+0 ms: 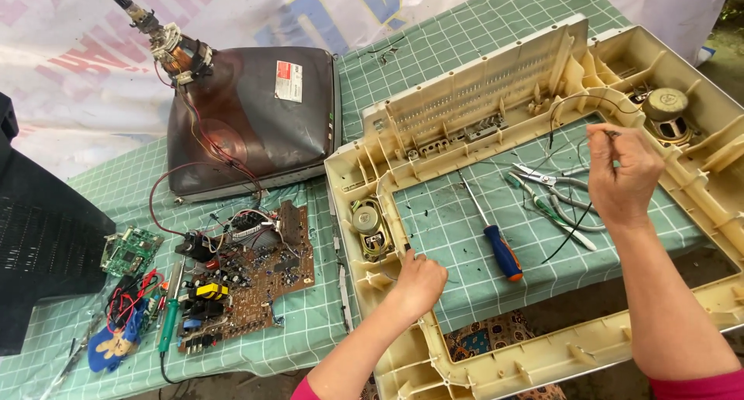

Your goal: The person works on the internal components of a disassembled CRT television set. They use a screwdriver to manipulate a screw on a speaker unit and then use wire cutters to strip the insulation from black wires. The person twists the exposed wire ends together and places them into the television chassis.

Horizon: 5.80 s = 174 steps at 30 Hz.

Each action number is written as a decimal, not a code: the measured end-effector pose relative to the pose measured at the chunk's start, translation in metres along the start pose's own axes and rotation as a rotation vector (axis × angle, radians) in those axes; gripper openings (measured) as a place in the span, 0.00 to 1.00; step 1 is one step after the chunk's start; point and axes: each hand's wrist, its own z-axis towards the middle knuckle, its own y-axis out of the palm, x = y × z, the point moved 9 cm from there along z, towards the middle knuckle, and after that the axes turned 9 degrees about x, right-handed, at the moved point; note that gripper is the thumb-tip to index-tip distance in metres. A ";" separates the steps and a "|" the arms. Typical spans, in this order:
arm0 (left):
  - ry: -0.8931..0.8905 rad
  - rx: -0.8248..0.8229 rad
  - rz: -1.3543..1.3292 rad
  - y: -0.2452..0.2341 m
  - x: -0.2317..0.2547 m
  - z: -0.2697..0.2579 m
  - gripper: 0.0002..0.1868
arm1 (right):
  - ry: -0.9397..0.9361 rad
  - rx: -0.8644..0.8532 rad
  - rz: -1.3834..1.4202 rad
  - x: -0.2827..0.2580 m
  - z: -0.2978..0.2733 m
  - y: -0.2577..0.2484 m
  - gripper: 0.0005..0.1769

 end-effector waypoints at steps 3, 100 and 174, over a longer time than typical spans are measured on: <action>-0.101 0.126 -0.200 -0.051 -0.007 0.008 0.12 | 0.015 -0.029 0.007 -0.003 -0.003 0.006 0.04; -0.392 0.847 -0.801 -0.087 -0.087 0.006 0.10 | 0.157 -0.911 -0.141 -0.069 -0.080 0.070 0.28; -0.231 0.624 -0.837 -0.062 -0.055 0.017 0.12 | -0.013 -0.755 -0.048 -0.061 -0.131 0.135 0.09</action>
